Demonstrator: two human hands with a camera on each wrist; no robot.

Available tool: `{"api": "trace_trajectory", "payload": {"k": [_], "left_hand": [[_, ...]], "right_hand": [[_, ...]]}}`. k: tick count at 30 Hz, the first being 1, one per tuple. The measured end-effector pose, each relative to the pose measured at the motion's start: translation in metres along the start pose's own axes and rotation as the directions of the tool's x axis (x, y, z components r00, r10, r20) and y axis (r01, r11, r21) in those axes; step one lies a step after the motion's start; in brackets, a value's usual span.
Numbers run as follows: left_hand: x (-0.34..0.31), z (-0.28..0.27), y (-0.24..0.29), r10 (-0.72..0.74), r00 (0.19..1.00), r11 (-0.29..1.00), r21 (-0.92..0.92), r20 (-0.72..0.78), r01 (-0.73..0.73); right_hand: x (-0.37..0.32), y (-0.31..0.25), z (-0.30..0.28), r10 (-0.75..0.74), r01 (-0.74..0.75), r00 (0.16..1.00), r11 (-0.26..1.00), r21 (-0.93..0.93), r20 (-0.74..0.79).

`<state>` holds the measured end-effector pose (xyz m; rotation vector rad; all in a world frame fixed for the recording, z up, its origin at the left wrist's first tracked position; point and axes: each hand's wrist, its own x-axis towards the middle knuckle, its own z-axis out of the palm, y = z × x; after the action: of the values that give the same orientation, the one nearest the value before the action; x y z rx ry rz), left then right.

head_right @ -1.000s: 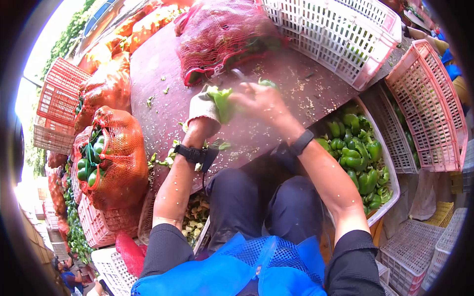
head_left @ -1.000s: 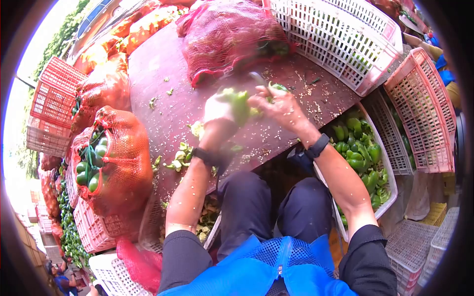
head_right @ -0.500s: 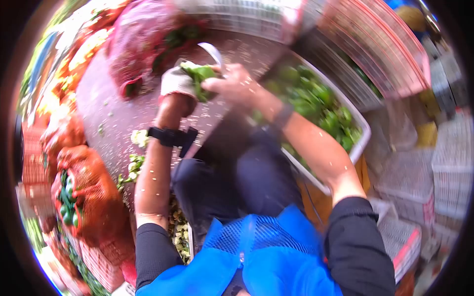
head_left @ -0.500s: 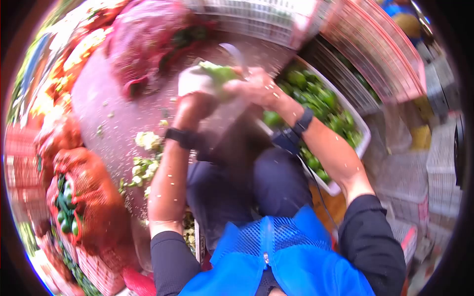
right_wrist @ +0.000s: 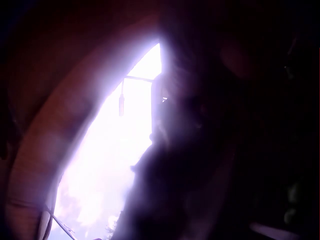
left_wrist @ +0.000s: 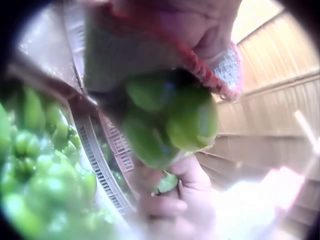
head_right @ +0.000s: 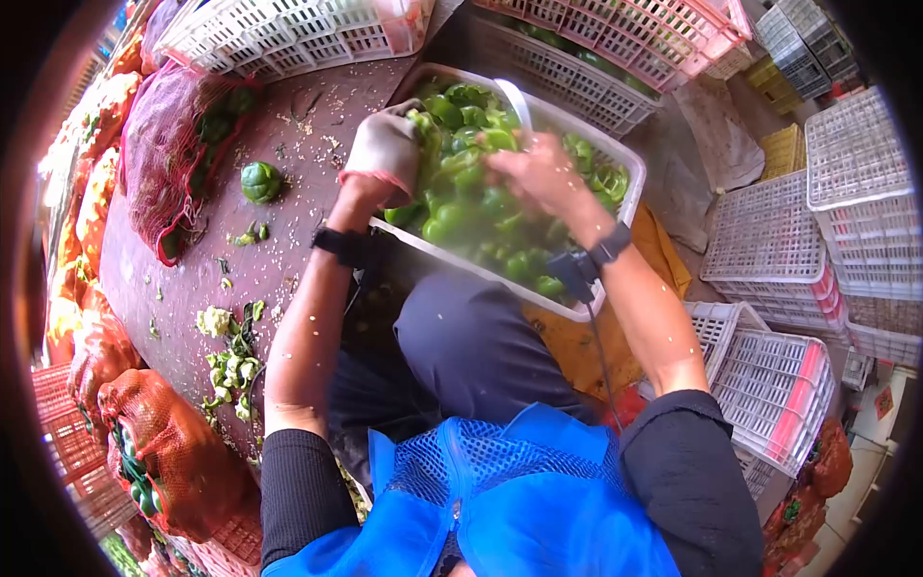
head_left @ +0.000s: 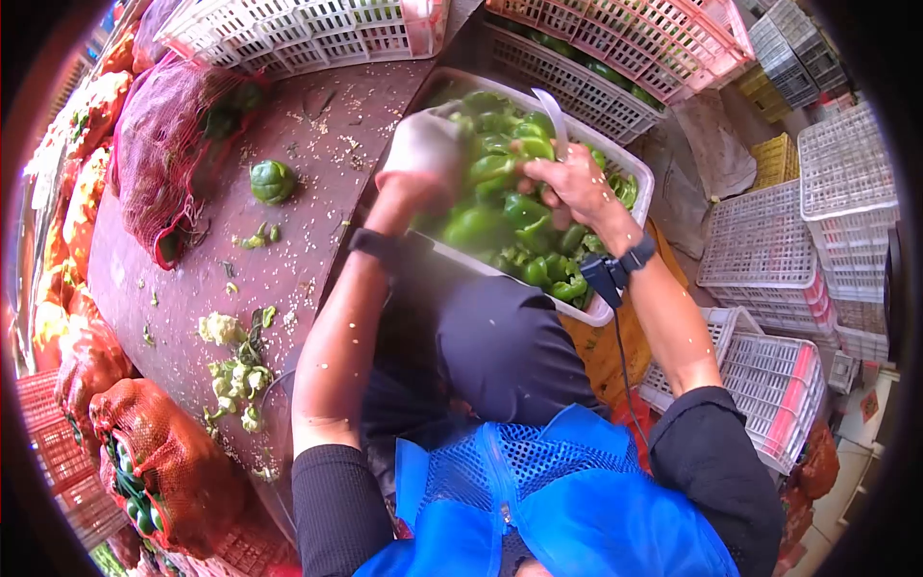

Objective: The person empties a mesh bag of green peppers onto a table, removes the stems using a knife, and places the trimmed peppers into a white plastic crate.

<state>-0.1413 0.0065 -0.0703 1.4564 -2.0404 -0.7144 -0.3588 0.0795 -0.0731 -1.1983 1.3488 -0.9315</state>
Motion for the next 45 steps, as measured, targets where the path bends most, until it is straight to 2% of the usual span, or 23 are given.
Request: {"api": "trace_trajectory", "payload": {"k": [1,2,4,5,6,9,11,14,15,16,17,19,26,28,30,32,34,36,40,41,43,44,45], "left_hand": [[-0.008,0.007,0.006,-0.104,0.993,0.951,-0.300,-0.061,0.081],[-0.010,0.024,-0.012,0.131,0.987,0.971,-0.187,-0.097,-0.147],[-0.017,0.023,-0.003,0.191,0.954,0.979,0.021,0.231,-0.201],[-0.017,0.043,-0.015,0.384,0.861,0.851,0.234,0.332,-0.470],[-0.022,0.062,-0.036,0.545,0.783,0.775,0.177,0.300,-0.607],[-0.031,0.042,-0.032,0.562,0.786,0.782,0.143,0.257,-0.606],[-0.034,0.026,-0.016,0.240,0.964,0.967,0.061,0.113,-0.248],[-0.021,0.071,-0.032,0.345,0.933,0.931,0.167,-0.101,-0.326],[-0.017,0.082,-0.018,0.334,0.940,0.907,0.296,-0.071,-0.300],[-0.015,0.072,0.012,0.129,0.981,0.936,0.309,0.144,-0.169],[-0.019,0.103,-0.009,0.211,0.977,0.940,0.271,0.020,-0.208],[-0.019,0.103,-0.003,0.111,0.987,0.942,0.305,0.113,-0.141],[-0.008,0.112,-0.023,0.294,0.956,0.915,0.292,-0.007,-0.279],[-0.009,0.103,-0.016,0.323,0.942,0.853,0.402,0.094,-0.333],[-0.002,0.104,-0.029,0.324,0.939,0.901,0.265,0.116,-0.343],[0.012,0.096,-0.055,0.189,0.980,0.978,-0.079,-0.057,-0.193],[0.013,0.001,-0.047,0.524,0.849,0.796,0.314,0.074,-0.518],[0.004,-0.065,-0.033,0.489,0.861,0.808,0.446,-0.140,-0.386],[0.008,-0.116,-0.158,0.105,0.895,0.834,0.529,-0.433,0.158],[0.007,-0.113,-0.153,0.105,0.895,0.838,0.524,-0.433,0.155],[-0.007,-0.111,-0.138,-0.400,0.784,0.631,0.477,-0.475,0.612],[-0.012,-0.112,-0.144,-0.305,0.935,0.413,0.859,-0.182,0.302],[-0.014,-0.108,-0.152,-0.278,0.917,0.480,0.785,-0.287,0.391]], "right_hand": [[0.002,0.018,-0.008,0.031,-0.035,0.998,0.996,-0.083,-0.056],[0.001,0.032,-0.010,0.033,-0.037,0.998,0.996,-0.078,-0.056],[-0.002,0.051,-0.009,-0.160,0.067,0.981,0.806,-0.588,-0.108],[-0.002,0.061,-0.004,-0.425,0.275,0.902,0.699,-0.660,-0.074],[-0.009,0.051,0.001,-0.308,0.179,0.950,0.668,-0.722,-0.049],[-0.010,0.074,0.003,-0.353,0.241,0.936,0.605,-0.758,0.017],[-0.012,0.084,0.002,-0.456,0.316,0.890,0.583,-0.748,0.021],[-0.007,0.090,0.009,-0.471,0.285,0.879,0.640,-0.713,-0.071],[-0.005,0.087,0.012,-0.459,0.255,0.883,0.646,-0.719,-0.099],[-0.001,0.092,0.011,-0.466,0.273,0.881,0.647,-0.712,-0.085],[0.003,0.103,0.007,-0.432,0.236,0.895,0.673,-0.701,-0.113],[0.008,0.117,0.008,-0.407,0.219,0.901,0.726,-0.652,-0.150],[0.015,0.123,0.016,-0.387,0.189,0.908,0.721,-0.667,-0.161],[0.015,0.125,0.006,-0.312,0.136,0.936,0.749,-0.648,-0.164],[0.011,0.105,-0.008,-0.296,0.184,0.950,0.795,-0.579,-0.104],[0.006,0.090,-0.018,-0.284,0.136,0.936,0.837,-0.530,-0.207],[0.005,0.076,-0.019,-0.336,0.167,0.912,0.826,-0.538,-0.233],[0.008,0.059,-0.014,-0.435,0.279,0.881,0.795,-0.538,-0.185],[0.022,0.061,0.003,-0.495,0.384,0.868,0.718,-0.581,-0.038],[0.023,0.060,0.005,-0.461,0.371,0.887,0.695,-0.616,0.014],[0.026,0.057,0.011,-0.457,0.399,0.884,0.631,-0.665,0.097],[0.029,0.054,0.016,-0.447,0.432,0.876,0.565,-0.703,0.180],[0.028,0.047,0.021,-0.374,0.388,0.904,0.519,-0.762,0.206]]}}
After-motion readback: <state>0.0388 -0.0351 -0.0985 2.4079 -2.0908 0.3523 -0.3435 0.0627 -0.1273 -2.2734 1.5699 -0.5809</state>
